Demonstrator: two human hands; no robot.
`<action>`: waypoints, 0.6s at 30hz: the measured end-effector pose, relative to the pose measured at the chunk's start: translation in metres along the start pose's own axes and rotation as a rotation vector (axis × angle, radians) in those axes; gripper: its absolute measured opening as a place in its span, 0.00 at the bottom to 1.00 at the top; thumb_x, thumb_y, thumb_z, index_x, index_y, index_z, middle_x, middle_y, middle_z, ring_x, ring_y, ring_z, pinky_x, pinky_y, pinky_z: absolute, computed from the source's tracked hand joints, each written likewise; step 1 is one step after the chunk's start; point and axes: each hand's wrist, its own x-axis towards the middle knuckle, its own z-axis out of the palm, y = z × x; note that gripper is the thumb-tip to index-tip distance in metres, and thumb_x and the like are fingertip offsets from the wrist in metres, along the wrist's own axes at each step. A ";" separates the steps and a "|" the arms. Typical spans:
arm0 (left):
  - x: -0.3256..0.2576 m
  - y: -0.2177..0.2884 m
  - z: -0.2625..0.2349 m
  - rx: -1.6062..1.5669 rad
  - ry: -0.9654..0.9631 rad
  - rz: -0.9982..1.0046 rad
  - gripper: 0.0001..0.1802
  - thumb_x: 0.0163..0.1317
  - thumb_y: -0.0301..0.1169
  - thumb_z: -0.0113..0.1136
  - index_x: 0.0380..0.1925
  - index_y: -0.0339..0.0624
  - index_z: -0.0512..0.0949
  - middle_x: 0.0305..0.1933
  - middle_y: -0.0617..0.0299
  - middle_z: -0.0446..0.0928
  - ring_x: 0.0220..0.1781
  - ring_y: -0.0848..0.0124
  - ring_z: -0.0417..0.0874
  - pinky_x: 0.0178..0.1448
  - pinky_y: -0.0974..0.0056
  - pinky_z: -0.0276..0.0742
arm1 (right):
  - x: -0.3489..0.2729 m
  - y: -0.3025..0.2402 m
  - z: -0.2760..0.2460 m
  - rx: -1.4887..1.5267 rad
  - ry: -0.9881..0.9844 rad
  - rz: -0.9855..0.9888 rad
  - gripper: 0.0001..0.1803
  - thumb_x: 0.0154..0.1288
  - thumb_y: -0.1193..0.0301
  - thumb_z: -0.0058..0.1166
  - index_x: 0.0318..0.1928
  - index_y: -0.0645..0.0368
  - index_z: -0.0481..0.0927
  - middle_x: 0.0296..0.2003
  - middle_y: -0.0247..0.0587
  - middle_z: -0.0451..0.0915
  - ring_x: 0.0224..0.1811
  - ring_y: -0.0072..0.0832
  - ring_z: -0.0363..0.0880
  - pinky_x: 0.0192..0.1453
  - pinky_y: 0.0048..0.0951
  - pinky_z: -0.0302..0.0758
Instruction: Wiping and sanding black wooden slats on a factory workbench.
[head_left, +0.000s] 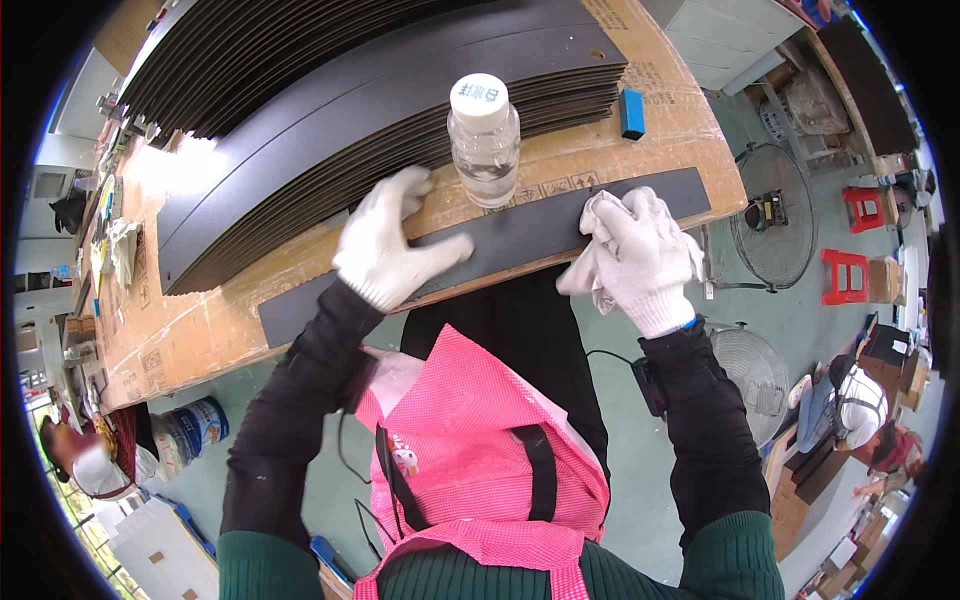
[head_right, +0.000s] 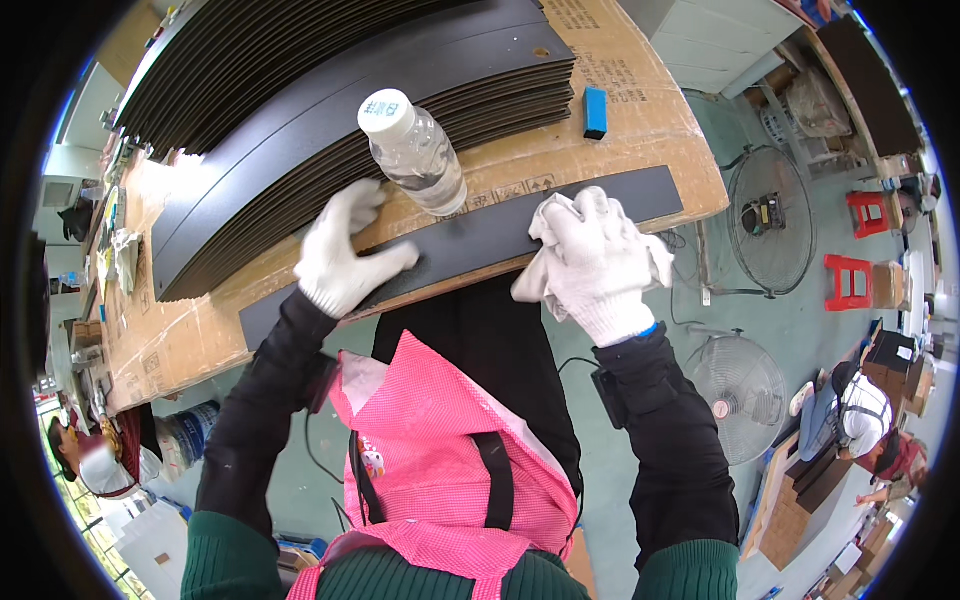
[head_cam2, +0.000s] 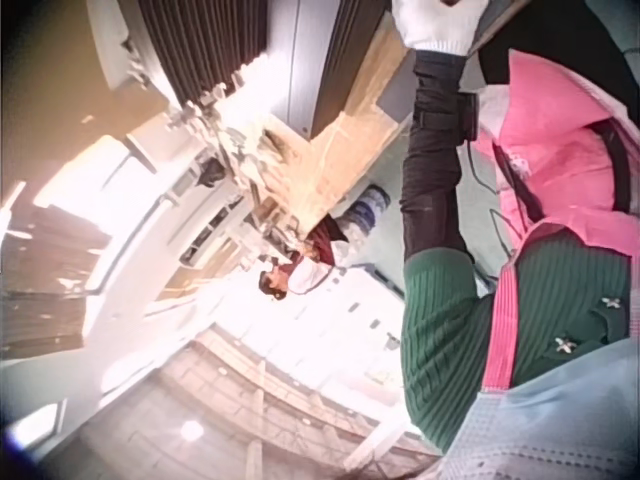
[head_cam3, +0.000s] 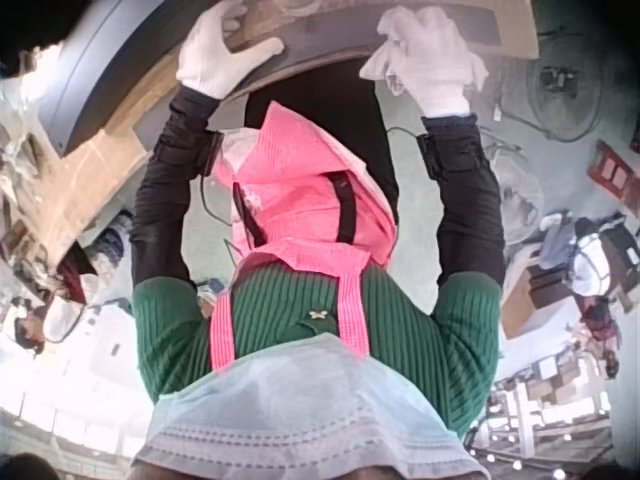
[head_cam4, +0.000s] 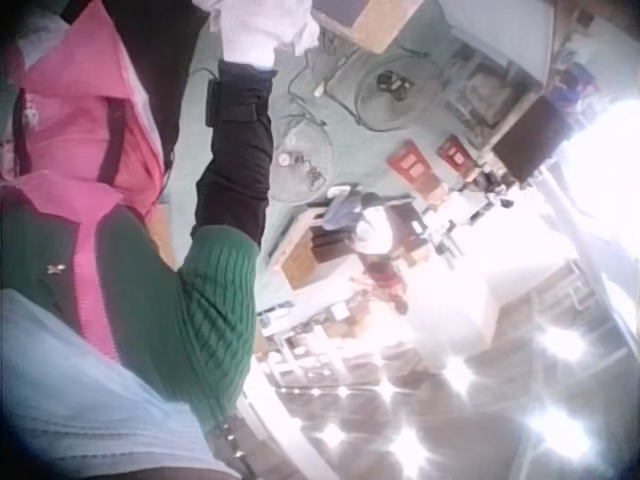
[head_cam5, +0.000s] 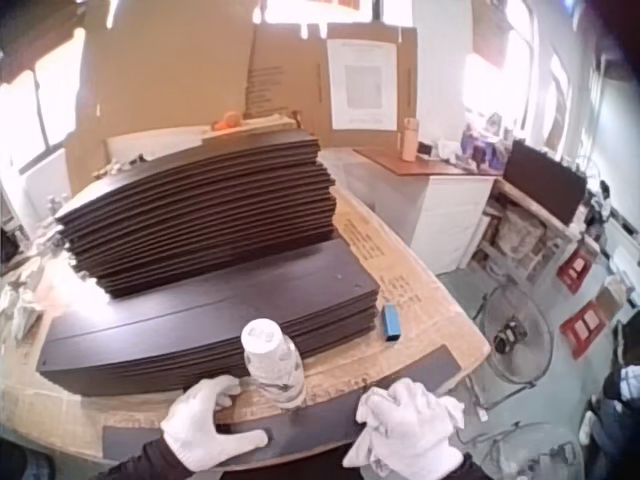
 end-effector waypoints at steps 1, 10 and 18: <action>-0.012 0.002 -0.017 0.147 -0.048 0.046 0.47 0.44 0.42 0.85 0.64 0.36 0.75 0.62 0.46 0.81 0.63 0.52 0.84 0.68 0.51 0.79 | -0.003 0.003 -0.002 0.019 0.015 -0.013 0.13 0.59 0.75 0.65 0.44 0.44 0.86 0.42 0.43 0.75 0.49 0.46 0.81 0.52 0.47 0.79; -0.067 -0.057 -0.076 0.498 -0.197 0.278 0.51 0.35 0.44 0.85 0.64 0.41 0.77 0.58 0.49 0.78 0.60 0.46 0.80 0.65 0.47 0.77 | -0.001 -0.006 -0.007 -0.018 -0.026 -0.014 0.13 0.60 0.74 0.64 0.43 0.40 0.87 0.43 0.41 0.77 0.49 0.45 0.82 0.50 0.45 0.80; -0.061 -0.056 -0.073 0.451 -0.179 0.299 0.47 0.37 0.44 0.84 0.61 0.40 0.78 0.55 0.50 0.79 0.58 0.46 0.80 0.63 0.47 0.78 | 0.013 0.021 0.007 -0.163 0.047 0.146 0.10 0.60 0.67 0.65 0.44 0.43 0.86 0.45 0.41 0.76 0.51 0.44 0.81 0.53 0.47 0.80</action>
